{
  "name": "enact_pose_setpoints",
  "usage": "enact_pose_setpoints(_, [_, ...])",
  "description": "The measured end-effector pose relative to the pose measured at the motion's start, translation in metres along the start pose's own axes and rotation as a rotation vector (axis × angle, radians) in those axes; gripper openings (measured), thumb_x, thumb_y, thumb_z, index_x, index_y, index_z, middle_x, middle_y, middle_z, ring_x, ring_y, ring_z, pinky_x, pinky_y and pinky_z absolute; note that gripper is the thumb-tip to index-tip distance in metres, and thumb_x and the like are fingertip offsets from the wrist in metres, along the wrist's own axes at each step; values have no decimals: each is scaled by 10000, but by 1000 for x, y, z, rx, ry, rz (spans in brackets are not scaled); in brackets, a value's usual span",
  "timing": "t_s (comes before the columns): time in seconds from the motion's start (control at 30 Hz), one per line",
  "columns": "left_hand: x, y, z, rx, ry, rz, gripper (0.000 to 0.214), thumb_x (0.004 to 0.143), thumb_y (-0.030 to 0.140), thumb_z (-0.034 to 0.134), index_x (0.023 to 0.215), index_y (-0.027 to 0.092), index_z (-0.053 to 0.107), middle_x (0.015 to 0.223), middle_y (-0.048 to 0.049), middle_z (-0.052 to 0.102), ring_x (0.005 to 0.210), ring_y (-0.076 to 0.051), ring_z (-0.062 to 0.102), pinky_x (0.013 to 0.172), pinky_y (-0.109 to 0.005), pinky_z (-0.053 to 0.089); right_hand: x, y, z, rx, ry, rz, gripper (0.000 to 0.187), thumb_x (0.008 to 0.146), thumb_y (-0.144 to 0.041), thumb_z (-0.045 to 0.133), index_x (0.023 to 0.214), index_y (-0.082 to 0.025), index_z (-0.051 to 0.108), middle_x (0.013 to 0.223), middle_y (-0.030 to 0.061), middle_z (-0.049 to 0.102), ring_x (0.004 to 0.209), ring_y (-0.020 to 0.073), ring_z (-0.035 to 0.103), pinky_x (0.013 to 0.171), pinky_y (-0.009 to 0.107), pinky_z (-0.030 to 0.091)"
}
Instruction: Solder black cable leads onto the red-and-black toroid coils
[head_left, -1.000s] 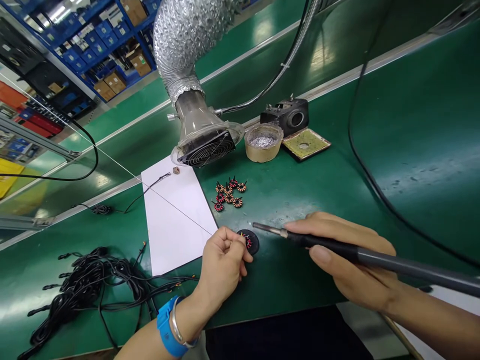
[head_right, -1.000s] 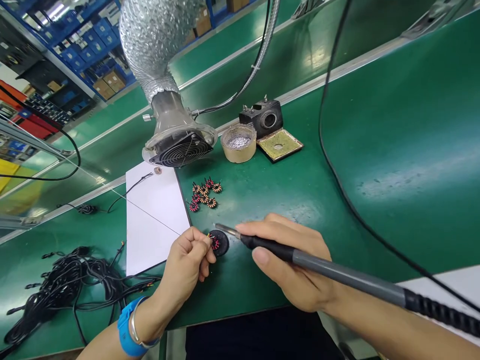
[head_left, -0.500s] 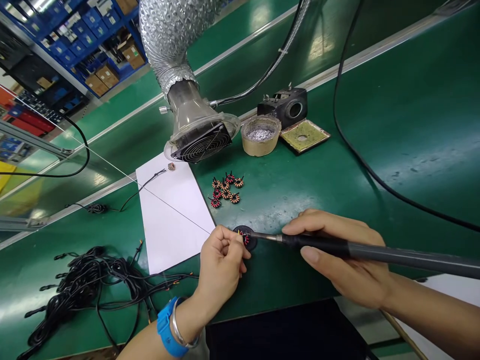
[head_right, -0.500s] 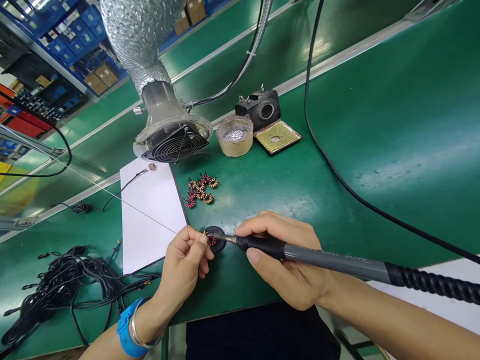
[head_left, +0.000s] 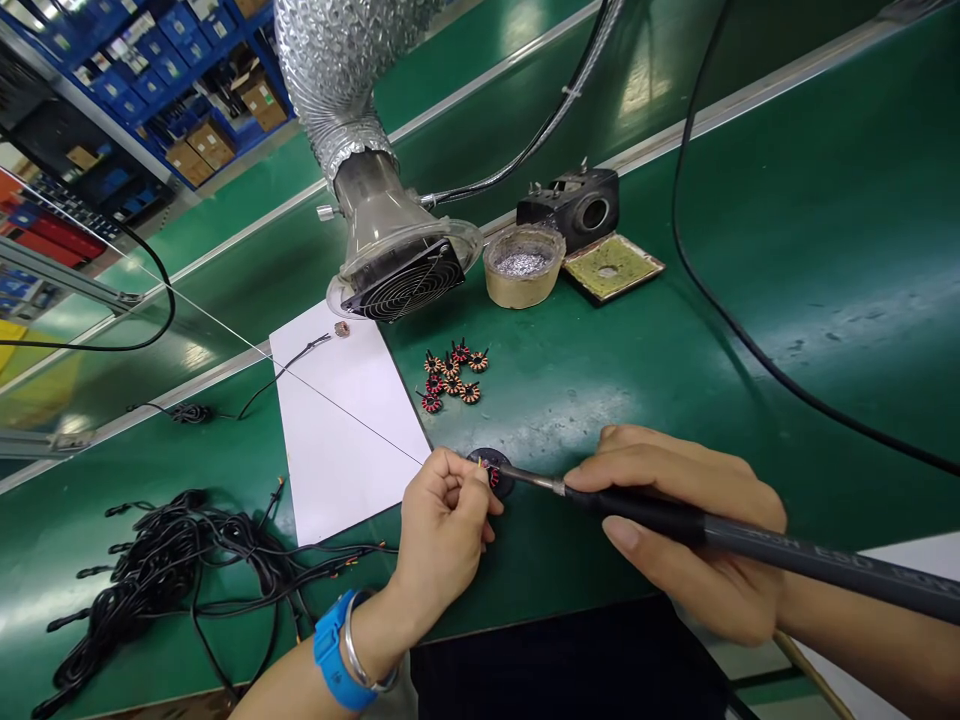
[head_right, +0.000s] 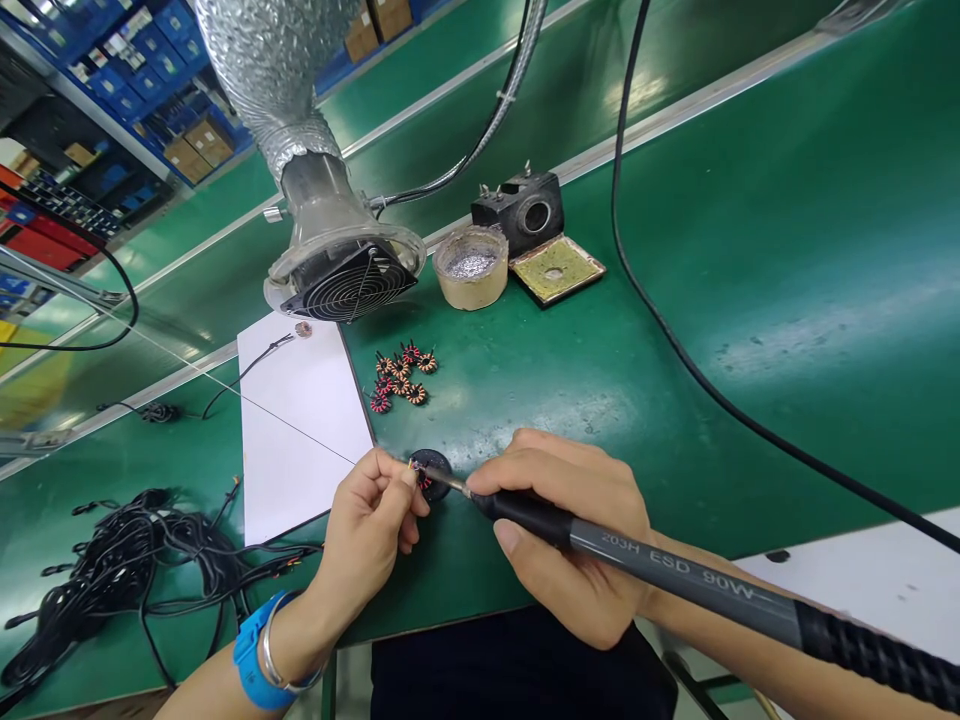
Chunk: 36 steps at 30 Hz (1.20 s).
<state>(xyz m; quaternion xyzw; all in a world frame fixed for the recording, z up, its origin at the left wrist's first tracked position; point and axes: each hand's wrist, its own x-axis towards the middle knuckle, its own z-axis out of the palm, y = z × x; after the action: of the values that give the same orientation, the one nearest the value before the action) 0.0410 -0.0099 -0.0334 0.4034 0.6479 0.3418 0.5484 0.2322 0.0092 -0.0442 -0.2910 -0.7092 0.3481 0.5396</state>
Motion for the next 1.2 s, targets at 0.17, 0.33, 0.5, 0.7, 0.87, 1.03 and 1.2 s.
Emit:
enact_pose_setpoints(0.17, [0, 1, 0, 12, -9, -4, 220, 880, 349, 554, 752, 183, 488, 599, 34, 598, 406, -48, 476, 389, -139, 375, 7, -6, -4, -19, -19, -26, 308, 743, -81, 501, 1013, -152, 629, 636, 6, 546, 529, 136, 509, 476, 292, 408])
enact_pose_setpoints(0.33, [0, 1, 0, 7, -10, -8, 225, 879, 351, 556, 749, 183, 484, 593, 36, 593, 404, -48, 470, 386, -139, 372, 9, -9, -5, -16, 1, -33, 305, 728, -74, 496, 993, -149, 628, 660, 10, 561, 540, 129, 516, 481, 287, 420])
enact_pose_setpoints(0.5, [-1, 3, -1, 18, -6, -14, 223, 876, 349, 553, 745, 181, 488, 590, 35, 594, 406, -49, 469, 388, -140, 371, 10, -8, -3, -21, 28, -34, 298, 729, -88, 502, 987, -157, 634, 658, 9, 568, 529, 128, 511, 473, 286, 419])
enact_pose_setpoints(0.7, [0, 6, -1, 32, -8, -21, 209, 864, 331, 555, 730, 179, 502, 562, 37, 587, 393, -53, 464, 387, -145, 357, 10, -7, -5, -29, 36, -21, 311, 742, -98, 514, 1015, -185, 635, 649, 15, 578, 531, 149, 530, 464, 296, 428])
enact_pose_setpoints(0.87, [3, 5, -5, 45, -22, -32, 205, 870, 313, 532, 720, 175, 512, 544, 39, 585, 373, -49, 454, 384, -145, 332, 8, -3, -6, -52, 70, -17, 308, 767, -114, 523, 1042, -200, 632, 670, 33, 592, 568, 168, 539, 484, 320, 434])
enact_pose_setpoints(1.03, [6, 5, -10, 41, -41, -53, 199, 887, 310, 496, 753, 168, 537, 536, 49, 575, 355, -43, 436, 378, -143, 323, 9, -2, -6, -48, 105, 10, 285, 786, -127, 529, 1037, -204, 639, 694, 35, 599, 584, 164, 536, 496, 317, 431])
enact_pose_setpoints(1.2, [8, 6, -13, 43, -49, -58, 220, 895, 326, 478, 769, 162, 552, 516, 59, 553, 339, -38, 416, 368, -139, 308, 8, -2, -4, -48, 123, -3, 271, 792, -133, 535, 1033, -192, 644, 681, 21, 575, 566, 150, 511, 494, 307, 411])
